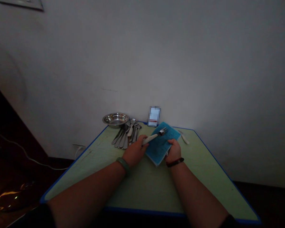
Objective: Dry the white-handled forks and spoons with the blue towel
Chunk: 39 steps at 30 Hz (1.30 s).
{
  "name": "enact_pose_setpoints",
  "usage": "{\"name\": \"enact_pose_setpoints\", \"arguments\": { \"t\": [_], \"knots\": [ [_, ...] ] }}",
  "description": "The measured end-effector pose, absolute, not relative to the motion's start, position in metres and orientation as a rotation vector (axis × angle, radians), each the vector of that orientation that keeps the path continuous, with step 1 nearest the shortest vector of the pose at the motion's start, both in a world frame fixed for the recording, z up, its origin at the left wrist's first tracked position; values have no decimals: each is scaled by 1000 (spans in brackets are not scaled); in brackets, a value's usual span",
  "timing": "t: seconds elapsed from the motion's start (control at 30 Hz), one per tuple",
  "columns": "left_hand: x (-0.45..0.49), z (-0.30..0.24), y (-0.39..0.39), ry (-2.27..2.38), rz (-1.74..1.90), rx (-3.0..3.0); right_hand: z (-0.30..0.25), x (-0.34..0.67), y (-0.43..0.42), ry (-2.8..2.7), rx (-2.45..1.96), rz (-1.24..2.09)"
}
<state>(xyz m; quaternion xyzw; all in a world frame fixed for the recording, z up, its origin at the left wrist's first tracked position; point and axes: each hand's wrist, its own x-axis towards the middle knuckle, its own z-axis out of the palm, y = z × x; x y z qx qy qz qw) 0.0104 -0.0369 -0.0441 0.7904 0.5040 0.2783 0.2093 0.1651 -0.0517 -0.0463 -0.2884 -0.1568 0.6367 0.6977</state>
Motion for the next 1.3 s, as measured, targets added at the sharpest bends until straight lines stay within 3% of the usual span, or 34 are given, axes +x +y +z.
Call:
{"name": "enact_pose_setpoints", "arguments": {
  "t": [0.67,1.03,1.3],
  "knots": [
    [9,-36,-43,1321,690,2310,-42,165,-54,-289,-694,1414],
    [16,-41,-48,1012,786,2118,-43,163,-55,-315,-689,1464],
    [17,-45,-43,1067,798,1939,-42,161,-56,-337,-730,1499]
  ]
}}
